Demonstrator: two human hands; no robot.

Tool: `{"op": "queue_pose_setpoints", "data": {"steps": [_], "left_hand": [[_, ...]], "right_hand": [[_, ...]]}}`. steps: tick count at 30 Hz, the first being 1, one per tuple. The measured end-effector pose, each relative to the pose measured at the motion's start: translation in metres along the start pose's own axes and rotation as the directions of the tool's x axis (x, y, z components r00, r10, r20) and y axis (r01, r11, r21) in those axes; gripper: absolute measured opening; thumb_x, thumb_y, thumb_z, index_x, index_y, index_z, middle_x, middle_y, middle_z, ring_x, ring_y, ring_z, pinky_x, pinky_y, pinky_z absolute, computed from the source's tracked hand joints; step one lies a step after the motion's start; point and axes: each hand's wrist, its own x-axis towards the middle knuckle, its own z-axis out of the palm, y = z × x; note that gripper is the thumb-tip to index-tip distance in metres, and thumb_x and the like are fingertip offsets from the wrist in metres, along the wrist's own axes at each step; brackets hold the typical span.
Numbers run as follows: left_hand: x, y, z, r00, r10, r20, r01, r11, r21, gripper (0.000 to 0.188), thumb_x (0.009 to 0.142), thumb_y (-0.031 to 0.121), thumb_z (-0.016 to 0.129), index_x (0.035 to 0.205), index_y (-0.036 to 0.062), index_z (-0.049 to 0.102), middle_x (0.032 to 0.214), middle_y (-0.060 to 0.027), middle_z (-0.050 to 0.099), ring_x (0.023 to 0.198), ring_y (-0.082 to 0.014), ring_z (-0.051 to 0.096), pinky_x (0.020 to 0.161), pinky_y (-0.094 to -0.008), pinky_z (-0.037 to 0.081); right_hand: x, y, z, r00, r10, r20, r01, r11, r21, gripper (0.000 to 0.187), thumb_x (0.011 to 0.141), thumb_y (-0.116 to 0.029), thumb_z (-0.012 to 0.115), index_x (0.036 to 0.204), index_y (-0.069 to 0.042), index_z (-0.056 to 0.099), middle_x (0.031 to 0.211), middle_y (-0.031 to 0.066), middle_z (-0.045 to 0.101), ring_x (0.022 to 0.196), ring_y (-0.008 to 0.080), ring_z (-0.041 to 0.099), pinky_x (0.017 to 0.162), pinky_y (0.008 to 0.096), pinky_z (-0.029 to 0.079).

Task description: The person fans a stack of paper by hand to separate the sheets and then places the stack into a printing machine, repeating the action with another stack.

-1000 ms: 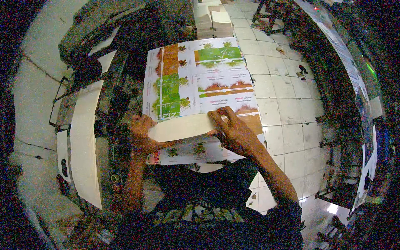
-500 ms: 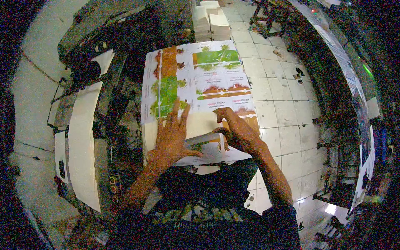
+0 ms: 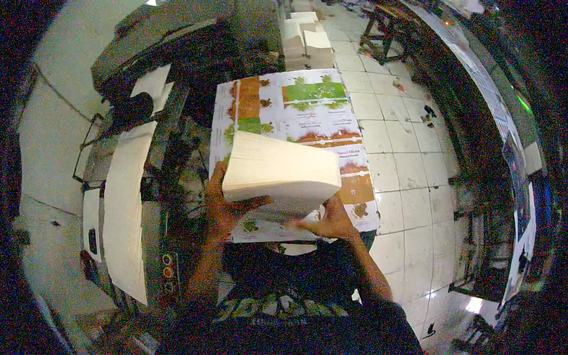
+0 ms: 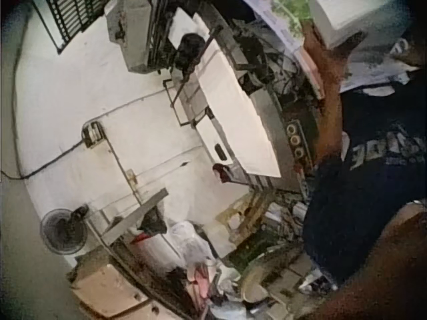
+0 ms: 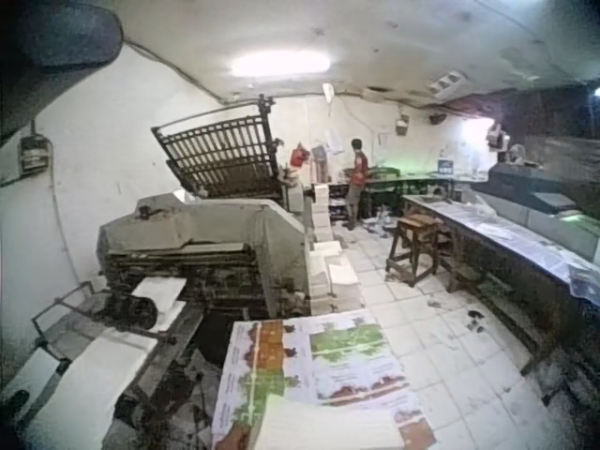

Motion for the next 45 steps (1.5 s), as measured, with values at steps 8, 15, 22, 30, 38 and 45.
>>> {"op": "queue_pose_setpoints", "data": {"steps": [8,15,22,30,38,45], "left_hand": [[-0.063,-0.124,0.048,0.956,-0.094,-0.279,0.029,0.973,-0.230,0.072,0.061,0.021,0.097,0.116,0.0026,0.054,0.108,-0.0104,0.064,0.097,-0.0209,0.063,0.084,-0.0363,0.055],[-0.052,-0.065,0.022,0.939,-0.345,0.013,0.342,0.923,-0.180,0.059,0.078,0.015,0.085,0.124,-0.0022,0.052,0.116,-0.0148,0.064,0.101,-0.0268,0.064,0.089,-0.0398,0.053],[-0.067,-0.074,0.001,0.739,-0.586,0.333,0.646,0.756,-0.104,0.064,0.087,0.015,0.066,0.143,-0.0018,0.039,0.131,-0.0205,0.057,0.125,-0.0331,0.053,0.108,-0.0414,0.039],[-0.040,-0.043,-0.006,0.987,-0.157,0.046,0.159,0.850,-0.503,0.093,0.079,0.005,0.062,0.159,0.0088,0.016,0.156,-0.0134,0.032,0.139,-0.0237,0.036,0.114,-0.0367,0.030],[-0.049,-0.042,-0.003,0.882,-0.449,0.143,0.467,0.786,-0.406,0.083,0.078,-0.001,0.058,0.156,0.0071,0.028,0.133,-0.0132,0.054,0.121,-0.0223,0.049,0.103,-0.0333,0.039],[-0.068,-0.110,-0.004,0.893,-0.416,0.170,0.449,0.845,-0.290,0.076,0.080,0.011,0.074,0.147,0.0051,0.038,0.130,-0.0138,0.058,0.119,-0.0249,0.055,0.101,-0.0379,0.045]], "right_hand": [[0.033,0.019,0.027,0.945,-0.326,-0.030,0.281,0.855,-0.435,0.027,0.082,-0.010,0.079,0.105,0.000,0.069,0.101,0.0179,0.071,0.096,0.0306,0.067,0.086,0.0402,0.052],[0.013,0.030,0.041,0.951,-0.272,-0.145,0.203,0.906,-0.372,0.039,0.079,-0.007,0.079,0.114,0.001,0.064,0.105,0.0201,0.068,0.099,0.0337,0.064,0.088,0.0410,0.050],[-0.001,0.058,0.048,0.966,-0.135,-0.222,0.062,0.949,-0.308,0.073,0.074,-0.014,0.082,0.136,0.001,0.045,0.128,0.0206,0.056,0.120,0.0337,0.053,0.105,0.0429,0.038],[0.045,0.030,0.038,0.975,-0.202,-0.088,0.188,0.972,-0.139,0.107,0.064,-0.031,0.092,0.148,0.000,0.033,0.137,0.0212,0.053,0.126,0.0340,0.052,0.110,0.0458,0.039],[0.034,0.071,0.063,0.934,0.008,-0.358,-0.068,0.985,-0.158,0.050,0.073,-0.021,0.089,0.112,0.002,0.065,0.104,0.0139,0.070,0.094,0.0214,0.067,0.082,0.0363,0.056],[0.044,0.051,0.039,0.996,0.069,-0.056,-0.078,0.983,-0.167,0.081,0.068,-0.025,0.085,0.135,0.000,0.047,0.125,0.0206,0.061,0.116,0.0356,0.059,0.102,0.0414,0.048]]}}
